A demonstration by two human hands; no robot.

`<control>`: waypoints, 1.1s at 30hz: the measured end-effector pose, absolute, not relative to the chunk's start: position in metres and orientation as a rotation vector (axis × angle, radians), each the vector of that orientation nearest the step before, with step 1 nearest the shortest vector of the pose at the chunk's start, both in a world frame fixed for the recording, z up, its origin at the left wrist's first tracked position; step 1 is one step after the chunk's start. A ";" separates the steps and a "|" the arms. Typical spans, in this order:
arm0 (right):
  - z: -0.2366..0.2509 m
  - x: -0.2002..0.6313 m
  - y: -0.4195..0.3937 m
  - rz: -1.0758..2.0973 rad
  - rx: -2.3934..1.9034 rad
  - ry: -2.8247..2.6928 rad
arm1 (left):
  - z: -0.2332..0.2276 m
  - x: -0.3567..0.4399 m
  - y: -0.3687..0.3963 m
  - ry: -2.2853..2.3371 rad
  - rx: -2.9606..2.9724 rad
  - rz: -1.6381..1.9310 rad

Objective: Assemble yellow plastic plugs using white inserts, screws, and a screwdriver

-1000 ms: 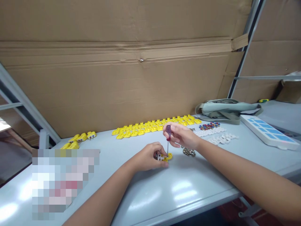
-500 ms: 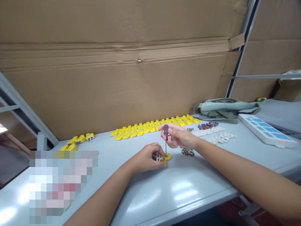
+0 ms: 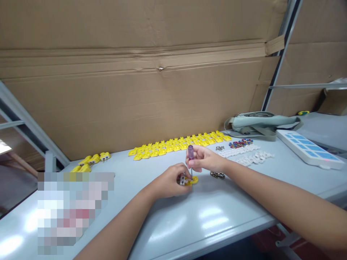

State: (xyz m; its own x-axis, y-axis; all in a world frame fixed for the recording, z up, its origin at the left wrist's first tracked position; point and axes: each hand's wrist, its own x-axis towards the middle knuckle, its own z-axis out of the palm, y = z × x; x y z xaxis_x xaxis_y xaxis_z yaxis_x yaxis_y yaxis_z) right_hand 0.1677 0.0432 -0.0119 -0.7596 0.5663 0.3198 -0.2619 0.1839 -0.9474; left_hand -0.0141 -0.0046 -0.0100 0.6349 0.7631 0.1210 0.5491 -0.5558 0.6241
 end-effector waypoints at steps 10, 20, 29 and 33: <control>-0.010 0.168 0.039 1.709 -0.260 -1.893 | -0.009 -0.014 -0.006 0.974 2.273 0.527; -0.023 0.168 0.048 1.662 -0.296 -1.885 | -0.010 -0.013 -0.005 0.975 2.299 0.512; -0.015 0.172 0.050 1.466 -0.373 -2.066 | -0.007 -0.014 -0.006 1.043 2.284 0.500; -0.012 0.171 0.046 1.530 -0.302 -2.108 | -0.007 -0.015 -0.007 0.943 2.247 0.523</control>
